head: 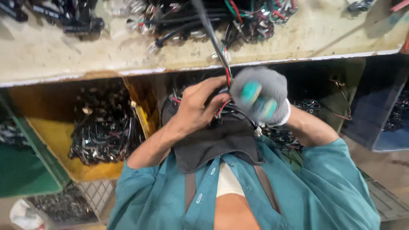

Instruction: The person repeatedly picks up wire harnesses from a pile on a workbench, uses shears to cut the wires, and drops the cut pieces into a bin below. The process is continuous and repetitive throughout the clip.

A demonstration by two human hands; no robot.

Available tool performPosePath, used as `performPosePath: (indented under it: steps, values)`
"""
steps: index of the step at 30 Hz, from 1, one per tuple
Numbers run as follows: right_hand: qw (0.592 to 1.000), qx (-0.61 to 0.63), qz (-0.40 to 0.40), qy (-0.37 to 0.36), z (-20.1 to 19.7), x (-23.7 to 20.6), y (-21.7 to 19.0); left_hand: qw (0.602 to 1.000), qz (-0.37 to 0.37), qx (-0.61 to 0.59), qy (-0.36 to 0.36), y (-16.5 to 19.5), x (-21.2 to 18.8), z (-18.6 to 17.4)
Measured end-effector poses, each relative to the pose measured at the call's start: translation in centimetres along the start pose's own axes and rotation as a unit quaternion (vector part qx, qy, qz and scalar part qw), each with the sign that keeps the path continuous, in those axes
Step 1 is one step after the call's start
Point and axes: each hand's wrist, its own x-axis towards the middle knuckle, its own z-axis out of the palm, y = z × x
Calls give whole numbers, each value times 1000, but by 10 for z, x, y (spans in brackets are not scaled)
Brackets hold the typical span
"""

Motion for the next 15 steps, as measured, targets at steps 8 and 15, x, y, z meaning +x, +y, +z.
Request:
performPosePath:
  steps: [8, 15]
  values:
    - [788, 440, 276, 332, 49, -61, -6, 996, 13, -86, -31, -14, -13, 1]
    - [828, 375, 314, 276, 24, 6, 4, 987, -60, -48, -143, 8, -1, 7]
